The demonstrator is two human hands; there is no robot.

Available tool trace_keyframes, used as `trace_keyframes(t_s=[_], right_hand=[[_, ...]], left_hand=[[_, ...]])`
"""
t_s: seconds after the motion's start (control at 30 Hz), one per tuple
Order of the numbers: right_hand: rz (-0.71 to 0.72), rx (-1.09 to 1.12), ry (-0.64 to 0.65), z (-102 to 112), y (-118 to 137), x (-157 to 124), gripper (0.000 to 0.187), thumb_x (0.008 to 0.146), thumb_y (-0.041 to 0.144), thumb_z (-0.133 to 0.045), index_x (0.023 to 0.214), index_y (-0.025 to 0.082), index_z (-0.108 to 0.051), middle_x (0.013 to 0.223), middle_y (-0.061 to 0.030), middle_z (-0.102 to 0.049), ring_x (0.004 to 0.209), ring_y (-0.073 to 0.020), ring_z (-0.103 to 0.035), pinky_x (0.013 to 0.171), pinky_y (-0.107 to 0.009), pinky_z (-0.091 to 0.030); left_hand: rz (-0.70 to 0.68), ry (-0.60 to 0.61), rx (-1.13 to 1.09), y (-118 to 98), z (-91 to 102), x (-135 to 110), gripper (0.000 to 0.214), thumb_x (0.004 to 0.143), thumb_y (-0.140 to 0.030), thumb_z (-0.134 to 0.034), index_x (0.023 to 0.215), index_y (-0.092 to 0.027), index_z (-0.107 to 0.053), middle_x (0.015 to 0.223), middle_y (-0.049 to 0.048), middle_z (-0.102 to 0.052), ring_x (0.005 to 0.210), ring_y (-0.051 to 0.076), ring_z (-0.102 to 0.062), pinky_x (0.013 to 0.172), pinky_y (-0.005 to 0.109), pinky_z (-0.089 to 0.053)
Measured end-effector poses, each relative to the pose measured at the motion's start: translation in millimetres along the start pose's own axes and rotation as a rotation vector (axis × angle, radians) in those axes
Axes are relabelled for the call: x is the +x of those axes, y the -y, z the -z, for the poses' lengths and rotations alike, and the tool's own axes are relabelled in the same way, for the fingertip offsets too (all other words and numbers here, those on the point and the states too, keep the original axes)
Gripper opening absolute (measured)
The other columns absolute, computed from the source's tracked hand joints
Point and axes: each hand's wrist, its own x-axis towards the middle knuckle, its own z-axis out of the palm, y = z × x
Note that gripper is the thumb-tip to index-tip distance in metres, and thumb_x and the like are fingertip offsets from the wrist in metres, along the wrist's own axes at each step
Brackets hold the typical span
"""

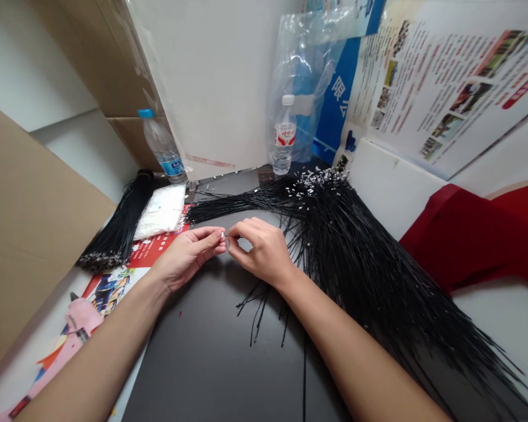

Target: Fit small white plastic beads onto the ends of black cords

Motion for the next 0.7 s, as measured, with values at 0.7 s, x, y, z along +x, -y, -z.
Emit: trace_keyframes(t_s=[0.7], right_hand=[[-0.066, 0.009, 0.023, -3.9, 1.3, -1.1, 0.008, 0.084, 0.018, -0.061, 0.076, 0.018, -0.064, 0.072, 0.001, -0.067, 0.058, -0.0095, -0.049, 0.06, -0.023, -0.037]], left_hand=[[-0.085, -0.076, 0.139, -0.9, -4.1, -2.4, 0.02, 0.068, -0.016, -0.081, 0.085, -0.011, -0.072, 0.072, 0.0032, -0.073, 0.062, 0.011, -0.069, 0.071, 0.024, -0.057]])
